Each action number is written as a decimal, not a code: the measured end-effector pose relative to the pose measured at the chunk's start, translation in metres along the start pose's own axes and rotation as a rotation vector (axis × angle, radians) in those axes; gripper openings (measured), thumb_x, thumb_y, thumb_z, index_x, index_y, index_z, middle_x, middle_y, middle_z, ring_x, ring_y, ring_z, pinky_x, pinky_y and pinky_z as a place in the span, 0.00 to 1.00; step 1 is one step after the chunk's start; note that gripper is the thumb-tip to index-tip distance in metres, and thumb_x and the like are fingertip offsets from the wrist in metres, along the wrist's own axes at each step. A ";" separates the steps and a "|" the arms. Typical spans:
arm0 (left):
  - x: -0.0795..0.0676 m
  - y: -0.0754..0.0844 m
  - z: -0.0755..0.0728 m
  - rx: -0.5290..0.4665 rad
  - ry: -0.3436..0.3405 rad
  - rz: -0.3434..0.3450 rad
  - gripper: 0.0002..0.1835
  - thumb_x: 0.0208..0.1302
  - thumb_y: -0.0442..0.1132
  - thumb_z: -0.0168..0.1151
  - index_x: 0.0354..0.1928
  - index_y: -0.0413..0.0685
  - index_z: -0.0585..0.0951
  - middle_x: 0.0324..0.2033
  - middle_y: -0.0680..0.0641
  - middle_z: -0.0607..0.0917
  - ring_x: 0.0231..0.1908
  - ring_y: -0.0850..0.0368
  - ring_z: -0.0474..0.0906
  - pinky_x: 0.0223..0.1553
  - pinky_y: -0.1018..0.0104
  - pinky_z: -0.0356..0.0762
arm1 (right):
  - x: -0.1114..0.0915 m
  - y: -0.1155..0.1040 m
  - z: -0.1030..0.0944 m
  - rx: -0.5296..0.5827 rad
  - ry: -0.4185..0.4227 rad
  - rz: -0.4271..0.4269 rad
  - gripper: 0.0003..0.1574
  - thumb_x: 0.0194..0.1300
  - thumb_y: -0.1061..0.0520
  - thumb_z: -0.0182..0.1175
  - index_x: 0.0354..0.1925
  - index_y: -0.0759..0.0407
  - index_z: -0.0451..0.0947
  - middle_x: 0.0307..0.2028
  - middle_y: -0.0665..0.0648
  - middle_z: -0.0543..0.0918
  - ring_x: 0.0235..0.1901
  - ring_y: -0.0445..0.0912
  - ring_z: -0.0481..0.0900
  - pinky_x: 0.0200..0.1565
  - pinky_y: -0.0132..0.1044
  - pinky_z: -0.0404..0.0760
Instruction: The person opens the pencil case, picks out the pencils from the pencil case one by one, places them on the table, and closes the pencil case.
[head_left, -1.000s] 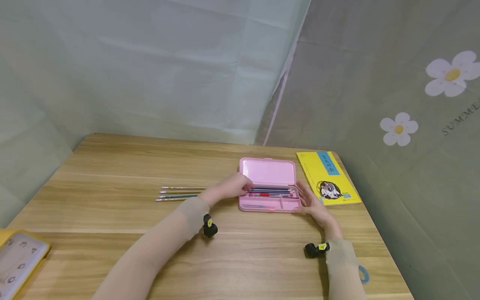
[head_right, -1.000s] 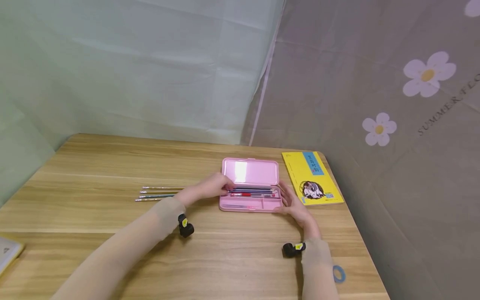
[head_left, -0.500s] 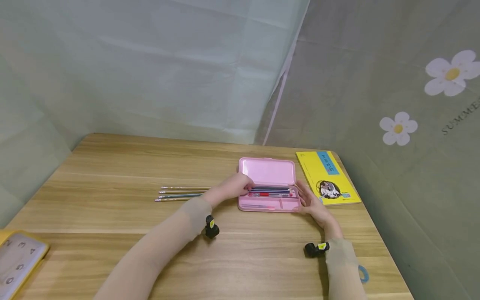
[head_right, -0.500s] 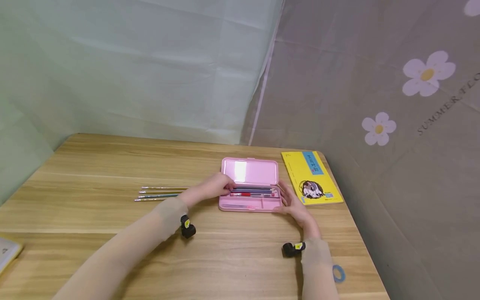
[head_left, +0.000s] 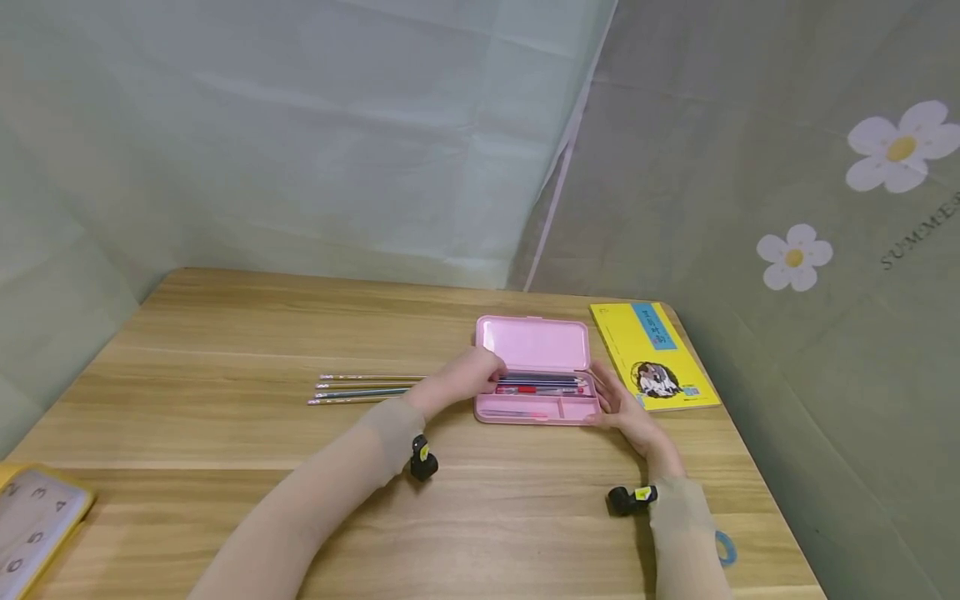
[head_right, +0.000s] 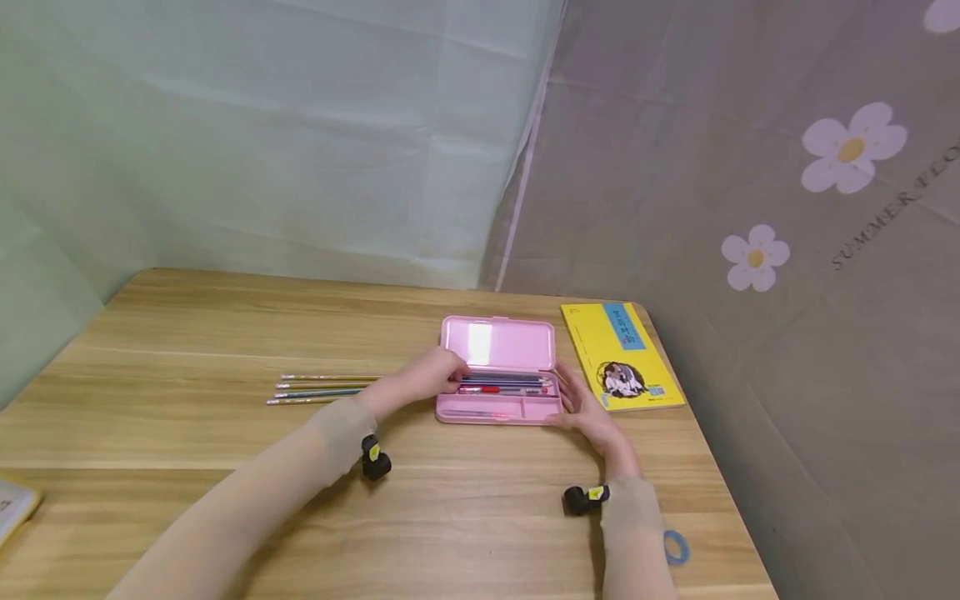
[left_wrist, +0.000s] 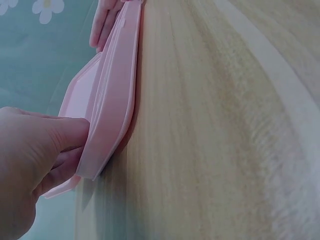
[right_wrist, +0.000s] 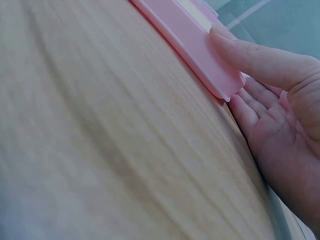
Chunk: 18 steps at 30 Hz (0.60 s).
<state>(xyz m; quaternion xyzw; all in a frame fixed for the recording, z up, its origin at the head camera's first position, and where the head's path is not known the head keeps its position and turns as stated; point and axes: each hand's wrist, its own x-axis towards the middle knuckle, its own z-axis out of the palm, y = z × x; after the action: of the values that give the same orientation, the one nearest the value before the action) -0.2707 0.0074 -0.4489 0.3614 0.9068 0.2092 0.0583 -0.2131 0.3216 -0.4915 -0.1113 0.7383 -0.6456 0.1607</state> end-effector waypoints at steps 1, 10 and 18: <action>0.000 0.000 0.000 0.003 -0.002 -0.006 0.13 0.59 0.29 0.66 0.46 0.39 0.86 0.34 0.47 0.88 0.35 0.58 0.81 0.47 0.62 0.82 | 0.000 0.000 0.000 0.000 0.001 0.000 0.65 0.56 0.70 0.65 0.78 0.55 0.36 0.79 0.56 0.37 0.77 0.55 0.36 0.65 0.18 0.58; 0.000 0.001 0.000 0.017 -0.007 -0.026 0.12 0.57 0.27 0.66 0.44 0.40 0.86 0.33 0.47 0.88 0.35 0.59 0.82 0.46 0.64 0.83 | 0.000 0.001 0.001 -0.014 0.005 -0.004 0.65 0.56 0.70 0.65 0.78 0.55 0.35 0.79 0.57 0.37 0.77 0.55 0.36 0.66 0.19 0.57; 0.001 -0.003 0.002 0.003 -0.015 -0.022 0.13 0.56 0.28 0.66 0.45 0.40 0.86 0.33 0.48 0.88 0.35 0.58 0.83 0.45 0.65 0.83 | 0.000 0.001 0.001 -0.017 0.004 -0.005 0.65 0.56 0.69 0.66 0.78 0.54 0.36 0.79 0.56 0.37 0.77 0.55 0.36 0.67 0.21 0.57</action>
<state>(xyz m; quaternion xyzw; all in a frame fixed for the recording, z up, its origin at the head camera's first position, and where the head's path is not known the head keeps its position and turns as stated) -0.2728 0.0066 -0.4517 0.3531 0.9105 0.2044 0.0668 -0.2128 0.3214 -0.4926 -0.1134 0.7436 -0.6400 0.1568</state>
